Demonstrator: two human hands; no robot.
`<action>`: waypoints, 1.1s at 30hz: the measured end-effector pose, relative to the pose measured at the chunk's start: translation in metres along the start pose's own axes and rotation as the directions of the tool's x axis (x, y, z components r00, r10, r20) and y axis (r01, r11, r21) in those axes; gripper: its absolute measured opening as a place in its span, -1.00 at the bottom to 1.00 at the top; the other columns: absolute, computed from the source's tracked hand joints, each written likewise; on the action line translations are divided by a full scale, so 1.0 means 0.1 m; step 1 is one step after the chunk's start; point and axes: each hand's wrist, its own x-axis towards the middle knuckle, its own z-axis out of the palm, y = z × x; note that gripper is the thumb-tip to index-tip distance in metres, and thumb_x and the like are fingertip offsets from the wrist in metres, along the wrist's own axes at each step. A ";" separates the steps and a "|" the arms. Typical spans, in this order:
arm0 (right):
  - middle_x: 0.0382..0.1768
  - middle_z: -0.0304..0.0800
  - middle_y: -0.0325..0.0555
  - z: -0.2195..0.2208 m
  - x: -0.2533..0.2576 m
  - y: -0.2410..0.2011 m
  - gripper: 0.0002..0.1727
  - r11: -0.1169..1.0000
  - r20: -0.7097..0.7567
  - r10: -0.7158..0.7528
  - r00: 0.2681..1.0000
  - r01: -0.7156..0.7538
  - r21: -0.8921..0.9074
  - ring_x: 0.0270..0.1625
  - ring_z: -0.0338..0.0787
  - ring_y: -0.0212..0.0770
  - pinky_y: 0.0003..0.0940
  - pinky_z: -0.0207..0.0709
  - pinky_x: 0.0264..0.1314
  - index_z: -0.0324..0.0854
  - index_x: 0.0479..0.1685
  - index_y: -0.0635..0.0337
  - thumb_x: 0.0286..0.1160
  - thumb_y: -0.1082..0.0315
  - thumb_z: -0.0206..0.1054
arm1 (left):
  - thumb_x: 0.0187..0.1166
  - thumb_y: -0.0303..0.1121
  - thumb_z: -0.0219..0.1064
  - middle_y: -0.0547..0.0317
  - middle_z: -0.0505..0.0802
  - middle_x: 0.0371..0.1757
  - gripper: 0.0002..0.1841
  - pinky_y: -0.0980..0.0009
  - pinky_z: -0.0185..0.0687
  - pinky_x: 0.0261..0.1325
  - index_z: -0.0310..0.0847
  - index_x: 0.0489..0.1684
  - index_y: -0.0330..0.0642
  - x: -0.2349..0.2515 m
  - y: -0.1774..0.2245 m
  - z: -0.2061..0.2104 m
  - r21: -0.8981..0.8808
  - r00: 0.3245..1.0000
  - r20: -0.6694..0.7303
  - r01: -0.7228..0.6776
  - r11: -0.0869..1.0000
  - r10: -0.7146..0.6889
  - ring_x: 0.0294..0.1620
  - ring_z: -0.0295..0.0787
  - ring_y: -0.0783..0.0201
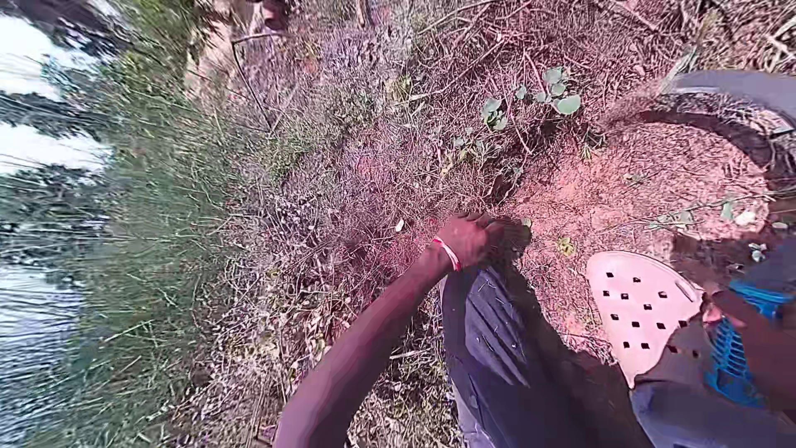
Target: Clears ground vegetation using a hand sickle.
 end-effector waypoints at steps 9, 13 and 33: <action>-0.33 0.73 0.01 0.10 0.08 -0.07 -0.43 0.989 -0.052 -0.136 0.989 0.133 -0.062 -0.45 0.72 -0.20 -0.14 0.63 -0.40 0.51 0.31 0.39 0.37 0.15 0.27 | 0.63 -0.57 0.24 -0.15 0.66 0.59 -0.56 -0.08 0.16 0.79 0.61 0.51 -0.22 2.00 0.44 -0.53 0.171 0.981 -0.171 -0.065 0.983 0.094 0.71 0.44 -0.14; -0.14 0.76 0.18 0.15 -0.02 -0.08 -0.27 0.997 -0.067 -0.072 0.995 0.071 -0.028 -0.30 0.74 -0.16 -0.12 0.65 -0.24 0.36 0.54 0.51 0.41 0.19 0.29 | 0.75 -0.31 0.18 -0.30 0.56 0.65 -0.49 -0.34 0.42 0.52 0.44 0.71 -0.05 2.12 0.28 -0.77 0.023 0.969 -0.101 0.229 0.973 -0.225 0.65 0.46 -0.35; -0.34 0.69 -0.31 0.21 0.37 -0.44 -0.43 0.959 -0.097 -0.217 0.971 0.231 0.165 -0.47 0.67 -0.61 -0.61 0.63 -0.43 0.40 0.34 0.42 0.43 0.21 0.35 | 0.71 -0.20 0.21 -0.21 0.42 0.76 -0.54 -0.48 -0.04 0.70 0.60 0.59 0.06 1.14 -1.54 -1.14 0.126 0.784 -0.443 0.534 0.836 -0.434 0.85 0.09 -0.30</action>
